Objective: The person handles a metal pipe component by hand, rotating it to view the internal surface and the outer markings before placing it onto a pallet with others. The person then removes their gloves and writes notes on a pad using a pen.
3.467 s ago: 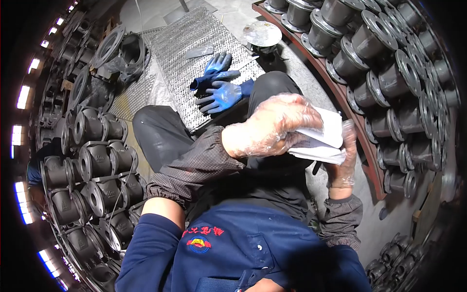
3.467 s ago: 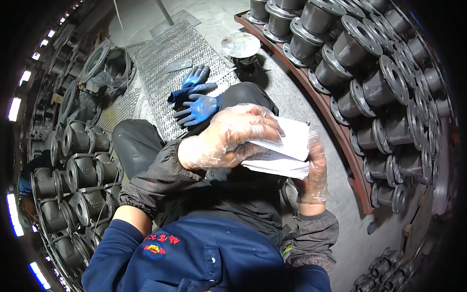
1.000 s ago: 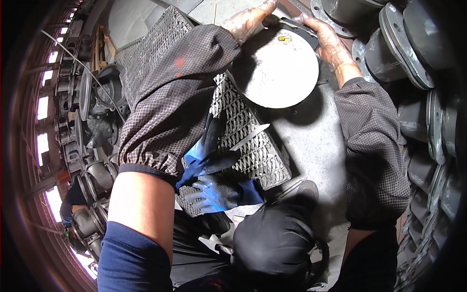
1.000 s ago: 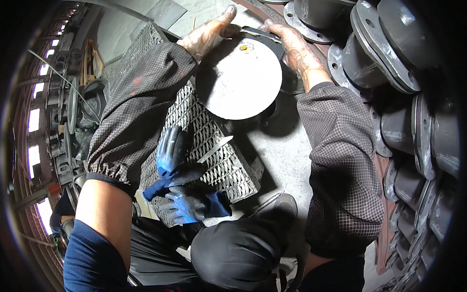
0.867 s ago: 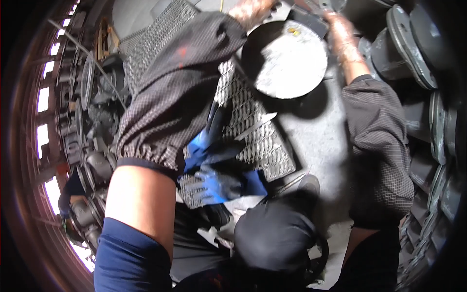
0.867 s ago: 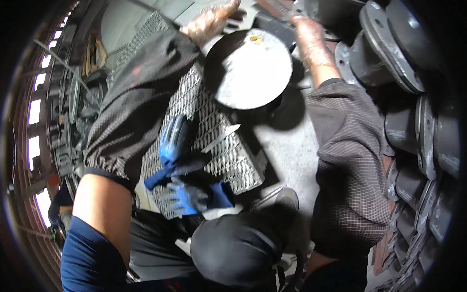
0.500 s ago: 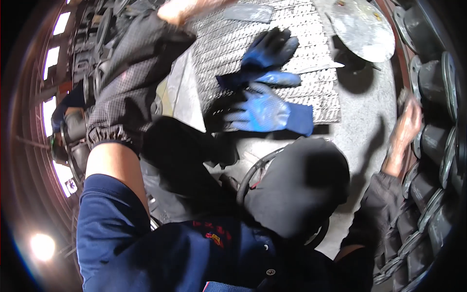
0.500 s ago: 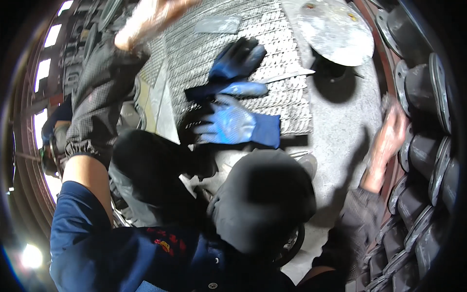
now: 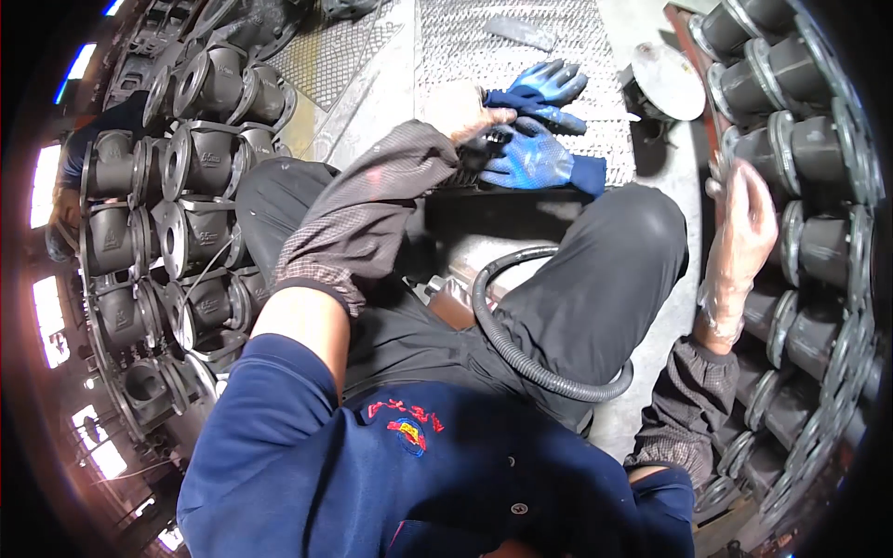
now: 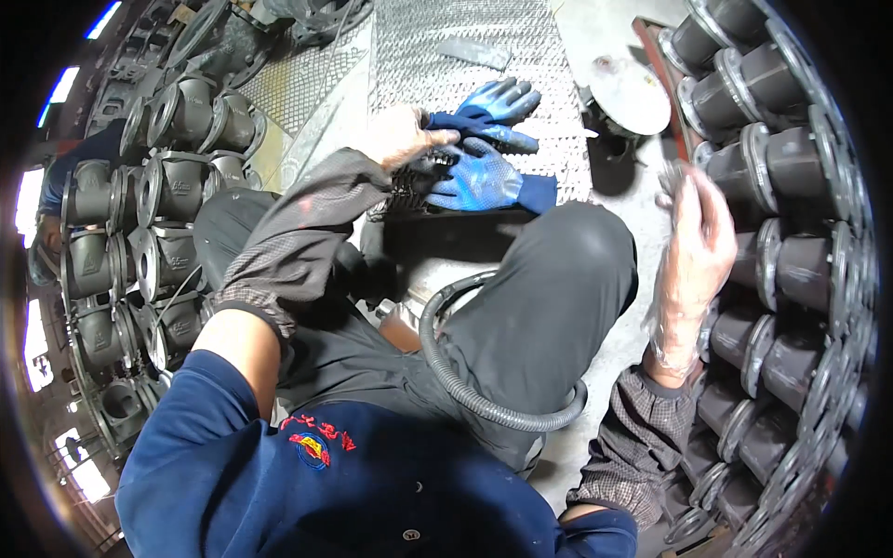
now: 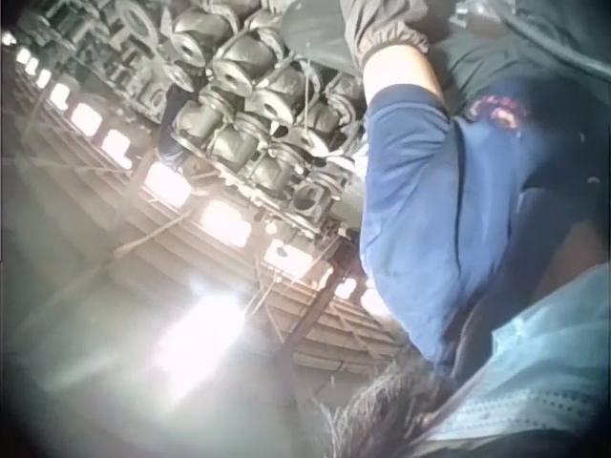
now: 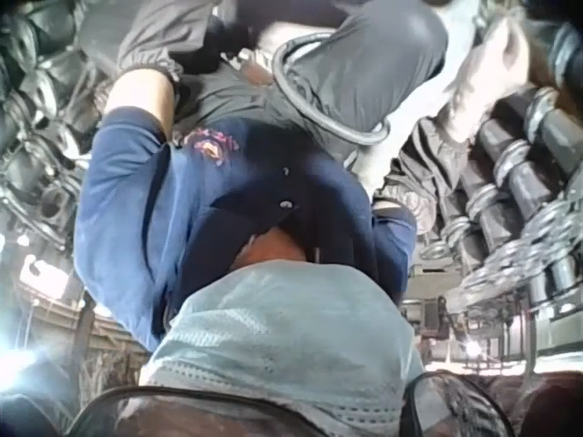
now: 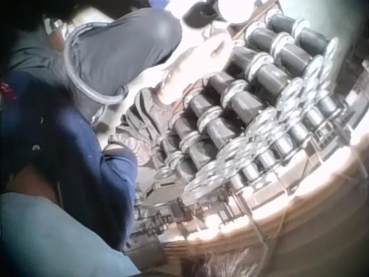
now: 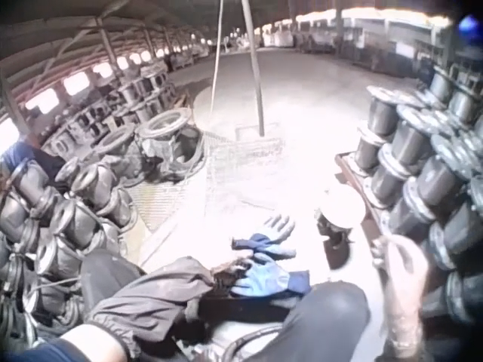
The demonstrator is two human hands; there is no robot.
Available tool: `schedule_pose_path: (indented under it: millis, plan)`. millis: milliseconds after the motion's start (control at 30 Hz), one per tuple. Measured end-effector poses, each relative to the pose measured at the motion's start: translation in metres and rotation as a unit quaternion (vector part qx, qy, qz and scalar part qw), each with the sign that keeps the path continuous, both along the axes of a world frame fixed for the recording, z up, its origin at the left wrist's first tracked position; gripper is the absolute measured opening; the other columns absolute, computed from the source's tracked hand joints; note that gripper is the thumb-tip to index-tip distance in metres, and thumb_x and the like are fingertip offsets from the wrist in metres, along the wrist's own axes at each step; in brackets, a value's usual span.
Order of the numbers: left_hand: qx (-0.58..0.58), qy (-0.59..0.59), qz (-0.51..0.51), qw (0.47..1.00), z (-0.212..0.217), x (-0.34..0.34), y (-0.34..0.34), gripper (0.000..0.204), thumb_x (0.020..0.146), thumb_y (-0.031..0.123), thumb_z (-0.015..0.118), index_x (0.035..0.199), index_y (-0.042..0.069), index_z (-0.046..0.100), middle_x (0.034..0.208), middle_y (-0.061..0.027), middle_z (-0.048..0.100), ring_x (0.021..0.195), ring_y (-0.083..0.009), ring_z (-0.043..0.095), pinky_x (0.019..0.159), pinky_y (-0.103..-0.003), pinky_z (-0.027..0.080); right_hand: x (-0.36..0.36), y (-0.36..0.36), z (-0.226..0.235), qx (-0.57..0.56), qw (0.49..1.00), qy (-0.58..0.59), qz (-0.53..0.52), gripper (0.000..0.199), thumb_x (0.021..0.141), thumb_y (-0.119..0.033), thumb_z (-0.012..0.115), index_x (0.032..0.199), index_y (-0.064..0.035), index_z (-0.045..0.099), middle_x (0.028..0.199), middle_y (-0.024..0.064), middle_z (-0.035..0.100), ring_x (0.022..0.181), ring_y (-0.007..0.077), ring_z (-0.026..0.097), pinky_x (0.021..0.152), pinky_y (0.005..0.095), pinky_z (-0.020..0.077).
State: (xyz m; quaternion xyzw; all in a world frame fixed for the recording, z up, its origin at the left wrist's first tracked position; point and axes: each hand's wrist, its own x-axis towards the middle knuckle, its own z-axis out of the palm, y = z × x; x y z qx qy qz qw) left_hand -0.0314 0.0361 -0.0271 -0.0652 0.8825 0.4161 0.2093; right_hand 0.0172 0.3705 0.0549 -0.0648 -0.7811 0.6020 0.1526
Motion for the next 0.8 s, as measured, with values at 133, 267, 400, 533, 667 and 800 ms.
schedule_pose_path:
  millis: [133, 267, 400, 533, 667, 800]
  plan:
    - [-0.063, 0.086, 0.049, 0.993, -0.008, -0.008, 0.015, 0.031, 0.080, 0.034, 0.062, 0.087, 0.004, 0.066, 0.074, -0.0095, 0.065, 0.066, -0.0181, 0.061, 0.065, -0.034, 0.048, -0.013, -0.050, 0.061, 0.009, 0.990, 0.119, 0.077, 0.021, 0.088, -0.012, 0.058, 0.101, 0.0035, 0.063, 0.091, 0.0067, 0.065, 0.080, 0.0098, 0.059, 0.072, 0.0215, 0.0464]
    - [-0.018, 0.253, 0.066, 0.965, 0.043, 0.009, -0.012, 0.037, 0.082, 0.034, 0.058, 0.100, 0.002, 0.062, 0.087, -0.0099, 0.064, 0.079, -0.0200, 0.061, 0.073, -0.035, 0.049, -0.005, -0.110, 0.059, 0.089, 0.979, 0.030, 0.181, 0.017, 0.084, -0.013, 0.059, 0.089, 0.0029, 0.060, 0.074, 0.0072, 0.058, 0.065, 0.0103, 0.050, 0.062, 0.0251, 0.0416]
    - [-0.184, 0.278, 0.044, 0.942, 0.117, 0.071, -0.029, 0.031, 0.080, 0.030, 0.052, 0.077, 0.001, 0.061, 0.076, -0.0170, 0.062, 0.075, -0.0323, 0.060, 0.071, -0.040, 0.047, 0.032, -0.165, 0.005, 0.096, 0.959, -0.039, 0.266, 0.022, 0.083, -0.020, 0.062, 0.081, 0.0018, 0.059, 0.067, 0.0041, 0.054, 0.060, 0.0109, 0.045, 0.058, 0.0259, 0.0394]
    - [0.145, 0.034, -0.006, 0.989, 0.124, 0.107, -0.028, 0.028, 0.083, 0.033, 0.058, 0.091, 0.007, 0.065, 0.076, -0.0113, 0.063, 0.068, -0.0242, 0.059, 0.068, -0.028, 0.046, 0.053, -0.191, -0.023, 0.173, 0.933, 0.046, 0.312, 0.028, 0.079, -0.024, 0.066, 0.085, 0.0012, 0.056, 0.067, 0.0141, 0.056, 0.060, 0.0213, 0.050, 0.060, 0.0336, 0.0443]
    - [-0.074, 0.335, 0.127, 0.931, 0.068, 0.174, 0.009, 0.022, 0.079, 0.025, 0.054, 0.074, 0.003, 0.058, 0.066, -0.0142, 0.059, 0.064, -0.0327, 0.060, 0.061, -0.042, 0.047, 0.063, -0.199, -0.064, 0.069, 0.918, 0.033, 0.389, 0.047, 0.076, -0.040, 0.068, 0.084, 0.0048, 0.054, 0.063, 0.0139, 0.054, 0.058, 0.0176, 0.050, 0.055, 0.0353, 0.0429]
    - [-0.125, 0.364, 0.130, 0.914, 0.046, 0.184, 0.013, 0.020, 0.073, 0.024, 0.056, 0.066, 0.005, 0.059, 0.063, -0.0128, 0.059, 0.063, -0.0312, 0.061, 0.059, -0.043, 0.046, 0.066, -0.197, -0.033, 0.211, 0.878, -0.019, 0.429, 0.027, 0.078, -0.018, 0.059, 0.074, 0.0066, 0.050, 0.057, 0.0120, 0.052, 0.056, 0.0161, 0.046, 0.052, 0.0358, 0.0408]
